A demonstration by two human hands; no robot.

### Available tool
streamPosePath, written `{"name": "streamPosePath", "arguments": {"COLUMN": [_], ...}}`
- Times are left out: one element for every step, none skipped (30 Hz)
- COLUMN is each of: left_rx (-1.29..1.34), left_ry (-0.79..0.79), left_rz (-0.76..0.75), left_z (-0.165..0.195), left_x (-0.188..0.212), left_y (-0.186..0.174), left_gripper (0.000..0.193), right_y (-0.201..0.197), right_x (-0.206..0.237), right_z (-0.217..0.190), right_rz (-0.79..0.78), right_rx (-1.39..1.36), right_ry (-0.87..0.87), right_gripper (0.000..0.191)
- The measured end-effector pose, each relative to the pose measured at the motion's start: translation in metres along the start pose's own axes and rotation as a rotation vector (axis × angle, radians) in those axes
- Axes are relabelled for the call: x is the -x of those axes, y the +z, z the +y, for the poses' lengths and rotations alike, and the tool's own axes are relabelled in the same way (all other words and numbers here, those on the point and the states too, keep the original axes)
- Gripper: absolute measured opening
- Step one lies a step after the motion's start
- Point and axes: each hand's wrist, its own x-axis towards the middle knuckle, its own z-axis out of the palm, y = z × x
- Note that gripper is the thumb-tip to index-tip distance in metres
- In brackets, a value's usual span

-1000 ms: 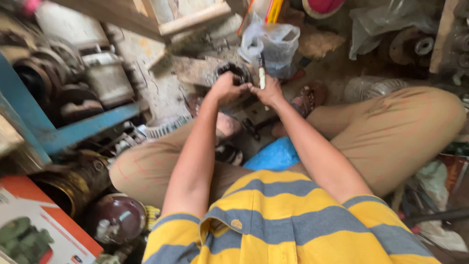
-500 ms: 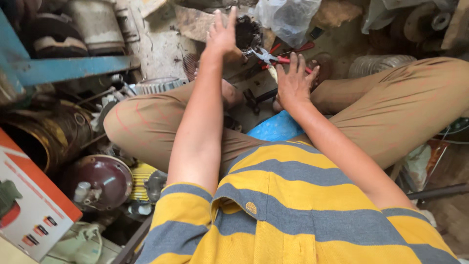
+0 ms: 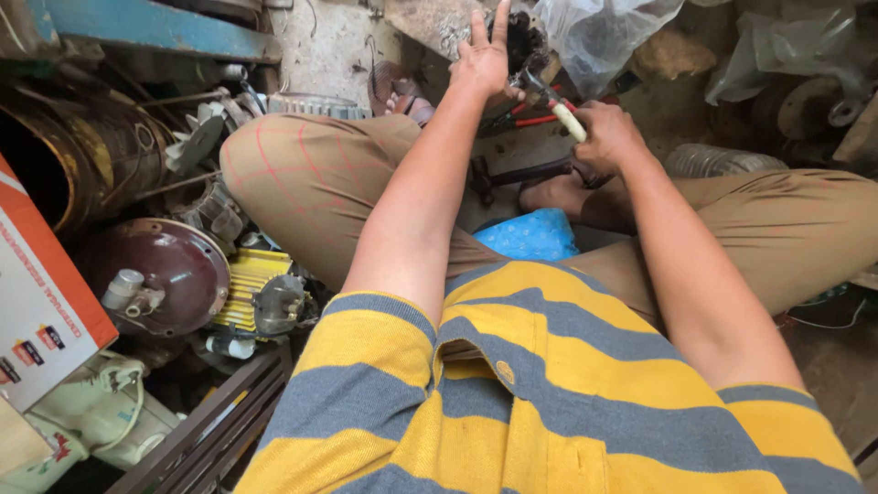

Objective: The person sits on the floor and uses pliers to repeatedly scrape and pry at the inner surface of a cylindrical metal part. They occasionally pause to inspect the part and adjust their grip, continuing the scraping motion throughout the clip.

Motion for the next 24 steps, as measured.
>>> {"name": "streamPosePath", "arguments": {"left_rx": [0.023,0.047,0.054,0.061,0.064,0.071,0.076,0.082,0.082,0.081,0.079,0.074,0.070,0.066,0.081,0.096,0.111,0.102,0.085,0.072,0.059,0.048,0.046,0.033], "left_ry": [-0.006,-0.017,-0.016,-0.016,-0.020,-0.019,-0.014,-0.009,-0.007,-0.005,-0.002,-0.005,-0.007,-0.004,-0.005,-0.010,-0.021,-0.037,-0.048,-0.047,-0.065,-0.080,-0.099,-0.106], "left_rz": [-0.025,-0.049,-0.046,-0.047,-0.052,-0.052,-0.049,-0.042,-0.046,-0.053,-0.064,-0.064,-0.060,-0.048,-0.050,-0.049,-0.053,-0.056,-0.066,-0.080,-0.094,-0.103,-0.119,-0.127], "left_z": [0.001,0.001,0.001,0.001,0.000,-0.001,-0.003,-0.004,-0.005,-0.007,-0.008,-0.010,-0.012,-0.012,-0.014,-0.014,-0.015,-0.015,-0.014,-0.013,-0.011,-0.009,-0.007,-0.005], "left_x": [0.002,0.002,0.003,0.002,0.001,0.000,-0.002,-0.005,-0.007,-0.009,-0.011,-0.012,-0.014,-0.014,-0.016,-0.016,-0.017,-0.017,-0.017,-0.016,-0.016,-0.016,-0.015,-0.014], "left_y": [-0.001,-0.002,-0.002,-0.002,0.000,0.002,0.005,0.008,0.011,0.015,0.019,0.022,0.024,0.025,0.027,0.027,0.028,0.027,0.025,0.024,0.022,0.020,0.019,0.018], "left_gripper": [0.157,0.159,0.157,0.156,0.154,0.153,0.153,0.153,0.153,0.154,0.154,0.154,0.154,0.154,0.154,0.154,0.155,0.154,0.154,0.154,0.155,0.155,0.155,0.154], "right_y": [-0.003,-0.004,-0.002,0.000,0.003,0.007,0.010,0.013,0.019,0.025,0.033,0.041,0.049,0.058,0.065,0.066,0.068,0.069,0.071,0.070,0.065,0.058,0.050,0.045], "right_x": [-0.002,-0.003,-0.003,-0.002,-0.001,0.000,-0.001,-0.003,-0.006,-0.009,-0.016,-0.025,-0.035,-0.043,-0.052,-0.057,-0.059,-0.058,-0.055,-0.047,-0.038,-0.029,-0.020,-0.010], "right_z": [0.002,0.002,0.002,0.002,0.004,0.006,0.010,0.015,0.021,0.027,0.033,0.039,0.044,0.047,0.049,0.047,0.047,0.047,0.048,0.048,0.045,0.040,0.033,0.023], "right_rz": [0.006,0.000,-0.015,-0.033,-0.101,-0.168,-0.229,-0.235,-0.243,-0.252,-0.242,-0.235,-0.225,-0.249,-0.271,-0.295,-0.294,-0.298,-0.295,-0.238,-0.173,-0.106,-0.077,-0.053], "right_rx": [-0.024,-0.047,-0.071,-0.096,-0.148,-0.199,-0.250,-0.355,-0.462,-0.571,-0.606,-0.641,-0.673,-0.721,-0.762,-0.803,-0.848,-0.900,-0.959,-0.898,-0.827,-0.748,-0.637,-0.527], "right_ry": [-0.052,-0.024,0.005,0.036,0.096,0.156,0.216,0.212,0.207,0.204,0.128,0.054,-0.022,0.016,0.048,0.077,0.051,0.030,0.014,-0.058,-0.133,-0.210,-0.153,-0.092], "right_gripper": [0.042,0.044,0.046,0.048,0.045,0.042,0.039,0.039,0.040,0.040,0.037,0.035,0.033,0.032,0.031,0.031,0.034,0.038,0.041,0.039,0.037,0.035,0.033,0.032]}}
